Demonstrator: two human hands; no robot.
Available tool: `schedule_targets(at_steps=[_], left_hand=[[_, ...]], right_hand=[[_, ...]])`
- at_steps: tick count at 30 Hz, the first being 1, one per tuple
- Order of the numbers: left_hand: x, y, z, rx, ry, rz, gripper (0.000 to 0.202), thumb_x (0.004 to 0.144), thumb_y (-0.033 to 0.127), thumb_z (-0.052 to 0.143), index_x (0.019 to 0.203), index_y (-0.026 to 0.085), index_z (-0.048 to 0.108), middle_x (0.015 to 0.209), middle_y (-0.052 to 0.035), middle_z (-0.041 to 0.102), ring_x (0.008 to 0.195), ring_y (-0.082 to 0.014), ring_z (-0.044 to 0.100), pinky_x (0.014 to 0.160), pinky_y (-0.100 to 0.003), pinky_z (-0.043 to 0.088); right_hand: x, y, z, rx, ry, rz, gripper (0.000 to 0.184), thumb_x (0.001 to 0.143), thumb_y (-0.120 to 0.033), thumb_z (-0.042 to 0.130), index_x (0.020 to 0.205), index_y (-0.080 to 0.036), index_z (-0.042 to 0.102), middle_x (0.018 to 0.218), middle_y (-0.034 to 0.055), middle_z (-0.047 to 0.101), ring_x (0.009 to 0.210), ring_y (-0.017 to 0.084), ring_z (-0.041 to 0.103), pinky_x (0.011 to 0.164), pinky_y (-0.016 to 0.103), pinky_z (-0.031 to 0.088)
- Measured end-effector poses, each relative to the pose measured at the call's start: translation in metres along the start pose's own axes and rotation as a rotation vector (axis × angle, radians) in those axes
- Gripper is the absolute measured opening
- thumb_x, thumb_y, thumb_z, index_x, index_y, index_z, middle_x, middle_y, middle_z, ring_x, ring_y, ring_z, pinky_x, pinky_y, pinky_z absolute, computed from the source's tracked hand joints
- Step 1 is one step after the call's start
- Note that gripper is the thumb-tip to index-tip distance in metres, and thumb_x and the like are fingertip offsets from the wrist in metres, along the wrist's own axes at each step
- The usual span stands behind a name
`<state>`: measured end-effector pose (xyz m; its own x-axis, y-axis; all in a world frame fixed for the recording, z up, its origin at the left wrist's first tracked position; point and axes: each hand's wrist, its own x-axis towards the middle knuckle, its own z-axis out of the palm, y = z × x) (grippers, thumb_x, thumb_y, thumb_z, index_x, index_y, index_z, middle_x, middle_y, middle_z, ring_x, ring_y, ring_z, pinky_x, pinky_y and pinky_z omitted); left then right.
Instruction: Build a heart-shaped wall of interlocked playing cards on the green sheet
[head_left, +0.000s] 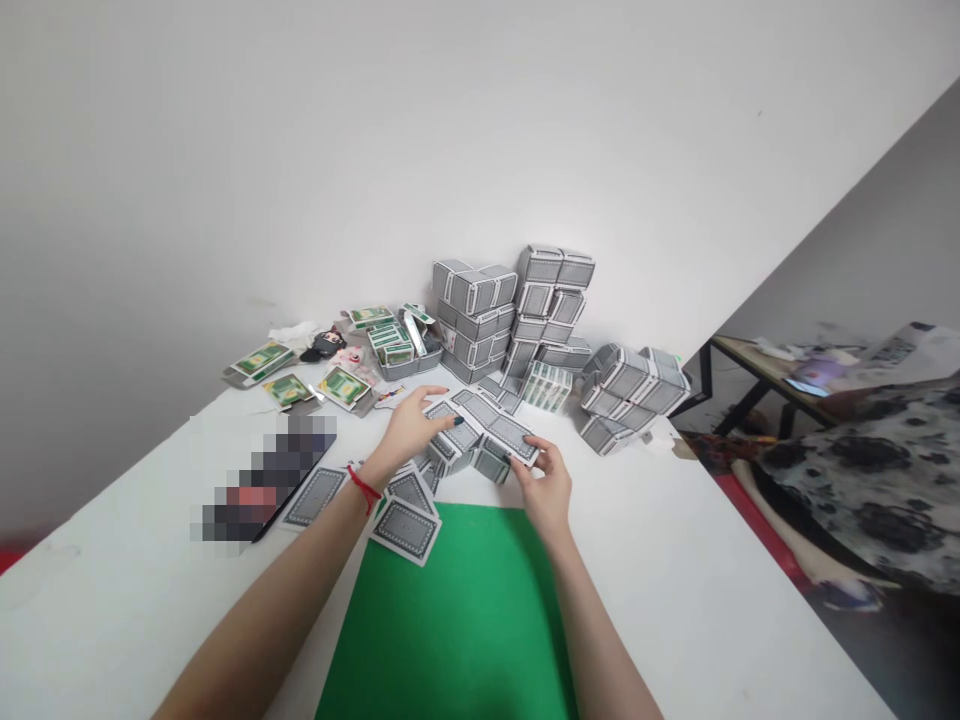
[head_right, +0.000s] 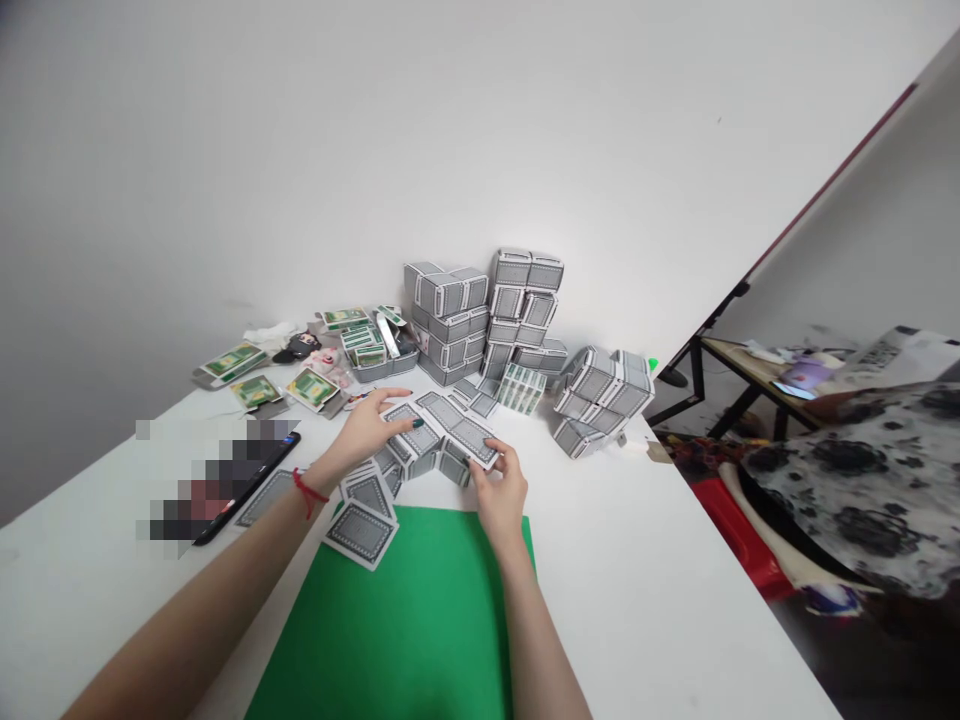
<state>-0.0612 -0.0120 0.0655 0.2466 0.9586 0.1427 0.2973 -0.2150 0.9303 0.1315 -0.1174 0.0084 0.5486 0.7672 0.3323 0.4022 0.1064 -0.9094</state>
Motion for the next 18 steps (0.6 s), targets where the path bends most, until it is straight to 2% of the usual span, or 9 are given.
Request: schedule_targets(at_steps=[10,18], left_hand=[[-0.0017,0.0053,-0.0006,-0.009,-0.008,-0.008,0.048,0.06,0.028,0.068,0.105,0.018,0.058,0.121,-0.008,0.057,0.117,-0.0286,0.049,0.097,-0.04,0.038],[-0.0027,0.004,0.0001,0.028,-0.004,0.019,0.047,0.062,0.027,0.067,0.107,0.021,0.057,0.121,-0.005,0.058,0.116,-0.0275,0.05,0.095,-0.037,0.04]], right_hand=[[0.0006,0.0086,-0.0012,0.025,-0.023,0.042,0.042,0.064,-0.036,0.066,0.1,-0.018,0.058,0.078,0.0024,0.066,0.068,0.018,0.059,0.068,0.031,0.046],[-0.0002,0.0068,-0.0027,-0.016,-0.022,-0.025,0.037,0.066,-0.035,0.064,0.098,-0.018,0.058,0.084,0.0027,0.064,0.067,0.016,0.055,0.068,0.03,0.044]])
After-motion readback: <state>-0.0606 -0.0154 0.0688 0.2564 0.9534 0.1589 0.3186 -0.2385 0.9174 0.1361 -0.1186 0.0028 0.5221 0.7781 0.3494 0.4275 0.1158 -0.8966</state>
